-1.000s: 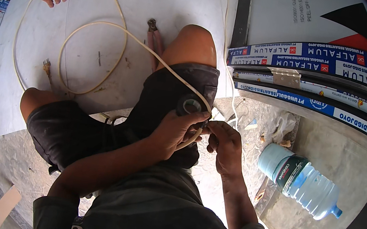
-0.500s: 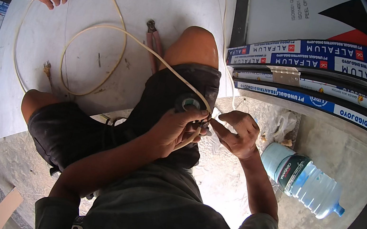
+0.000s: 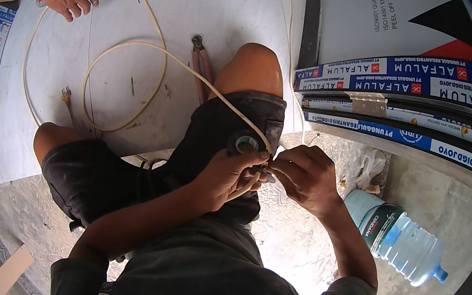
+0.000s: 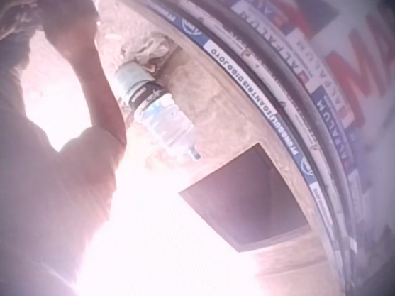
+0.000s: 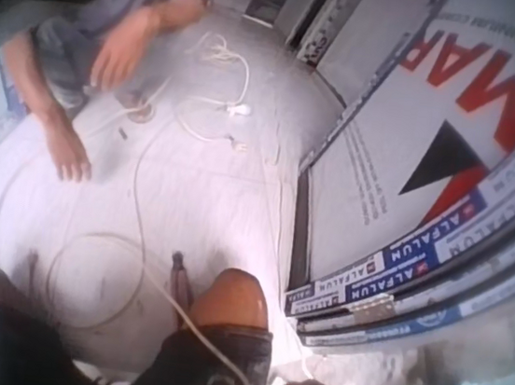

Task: The person wraps black electrical tape around a wire connection by hand while holding a wire and a roll of tape.

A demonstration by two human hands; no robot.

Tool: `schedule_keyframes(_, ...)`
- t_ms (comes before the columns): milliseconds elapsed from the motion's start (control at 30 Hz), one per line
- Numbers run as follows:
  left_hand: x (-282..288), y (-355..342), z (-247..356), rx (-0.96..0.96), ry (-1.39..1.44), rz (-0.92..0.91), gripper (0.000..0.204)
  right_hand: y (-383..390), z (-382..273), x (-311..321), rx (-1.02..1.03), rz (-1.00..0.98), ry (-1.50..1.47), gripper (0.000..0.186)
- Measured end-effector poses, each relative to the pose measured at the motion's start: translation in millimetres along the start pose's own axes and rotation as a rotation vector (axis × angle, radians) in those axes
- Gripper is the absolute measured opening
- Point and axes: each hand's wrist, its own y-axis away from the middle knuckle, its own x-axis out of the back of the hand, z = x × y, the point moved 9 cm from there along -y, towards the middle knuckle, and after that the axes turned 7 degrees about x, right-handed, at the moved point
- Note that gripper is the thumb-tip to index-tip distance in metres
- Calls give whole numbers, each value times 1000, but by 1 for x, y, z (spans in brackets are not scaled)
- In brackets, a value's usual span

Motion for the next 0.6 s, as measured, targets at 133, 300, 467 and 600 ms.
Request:
schedule_keyframes(133, 0, -1, -5, -7, -33, 17, 27, 2, 21, -9, -259, -102, -271, 13)
schedule_keyframes(300, 2, 2, -7, -2, -100, 29, 30, 41, 52, -65, -913, -398, -959, 25)
schedule_keyframes(467, 5, 3, -2, 7, -45, 80, 31, 56, 48, -69, -1048, -186, -1184, 19)
schedule_keyframes(600, 3, 3, -1, 22, -33, 31, 25, 23, 9, 7, -113, 270, -149, 26)
